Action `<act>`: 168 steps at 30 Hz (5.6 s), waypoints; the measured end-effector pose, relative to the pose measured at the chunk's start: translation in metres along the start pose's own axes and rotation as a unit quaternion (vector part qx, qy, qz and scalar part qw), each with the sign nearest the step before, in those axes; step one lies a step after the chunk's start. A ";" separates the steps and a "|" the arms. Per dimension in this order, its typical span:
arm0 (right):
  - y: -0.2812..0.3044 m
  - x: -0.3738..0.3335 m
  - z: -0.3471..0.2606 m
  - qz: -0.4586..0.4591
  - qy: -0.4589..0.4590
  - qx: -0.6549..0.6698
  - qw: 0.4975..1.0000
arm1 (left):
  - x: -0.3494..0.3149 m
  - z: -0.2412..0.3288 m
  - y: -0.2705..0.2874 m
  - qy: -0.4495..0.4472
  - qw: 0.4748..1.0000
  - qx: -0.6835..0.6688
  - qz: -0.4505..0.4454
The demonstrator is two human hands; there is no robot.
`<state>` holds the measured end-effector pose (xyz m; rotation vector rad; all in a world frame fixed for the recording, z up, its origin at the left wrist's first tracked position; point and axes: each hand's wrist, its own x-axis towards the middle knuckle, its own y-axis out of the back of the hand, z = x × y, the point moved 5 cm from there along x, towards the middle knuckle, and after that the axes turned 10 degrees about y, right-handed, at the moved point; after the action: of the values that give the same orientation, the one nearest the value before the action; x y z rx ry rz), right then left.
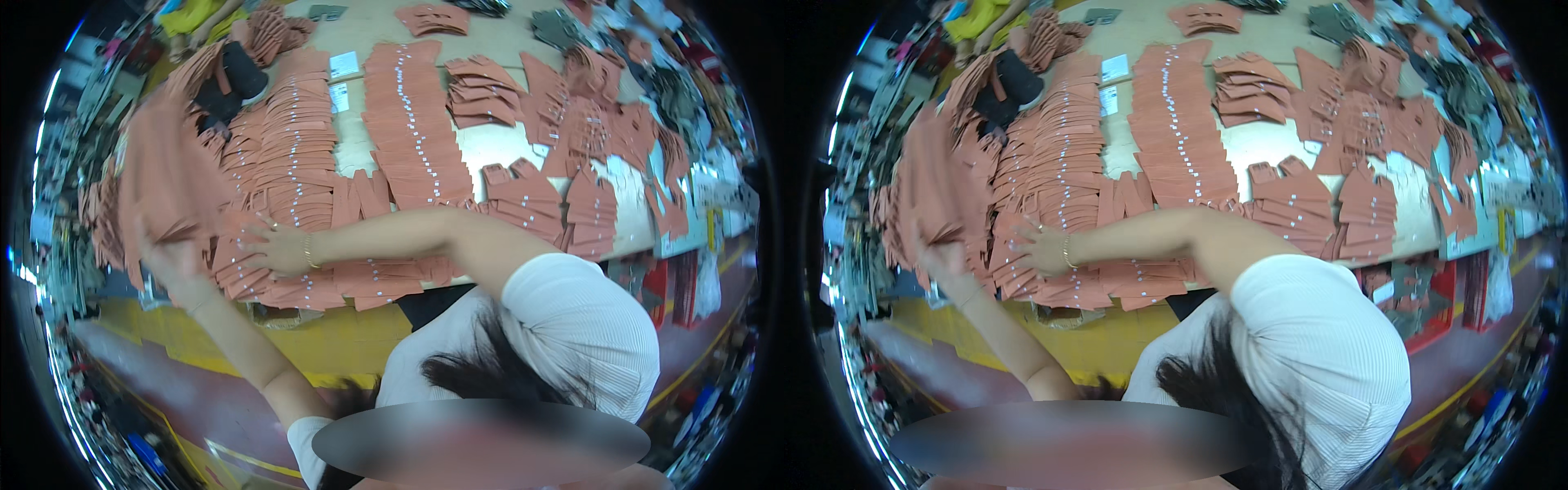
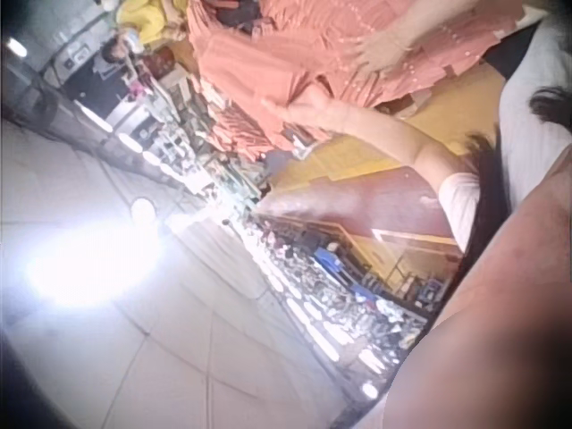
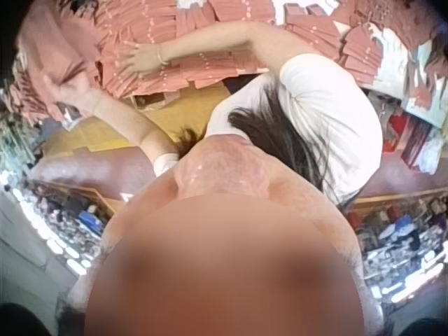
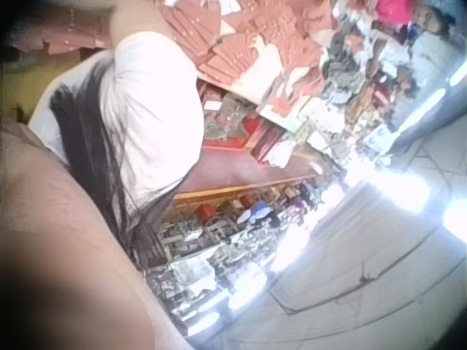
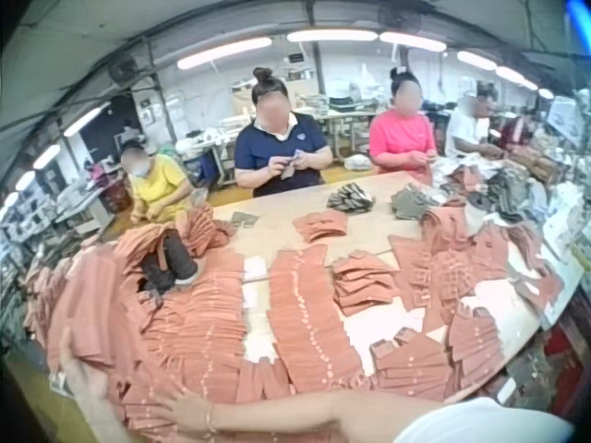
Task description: The person sorts and stacks pink fabric pieces on a table, aligning them into neat piles. They occasionally pick up individual pieces, inspect them, and place them into a red basket or back onto the table.
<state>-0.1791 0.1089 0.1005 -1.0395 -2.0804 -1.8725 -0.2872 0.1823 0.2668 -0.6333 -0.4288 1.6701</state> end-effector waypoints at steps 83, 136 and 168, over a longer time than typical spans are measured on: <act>0.178 -0.339 0.058 0.271 -0.523 0.679 0.438 | -0.067 -0.408 -0.112 0.348 0.927 -0.137 -0.037; 0.361 -0.537 0.076 0.094 -0.630 -0.323 0.700 | -0.080 -0.336 -0.074 0.238 0.966 0.104 0.008; 0.314 -0.497 0.081 0.159 -0.619 -0.282 0.716 | -0.053 -0.375 -0.088 0.278 0.951 0.135 -0.034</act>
<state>0.4000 -0.0148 0.0700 -3.2316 -1.3210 -1.7509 0.0197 0.1228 0.0355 -0.8337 0.1797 1.3760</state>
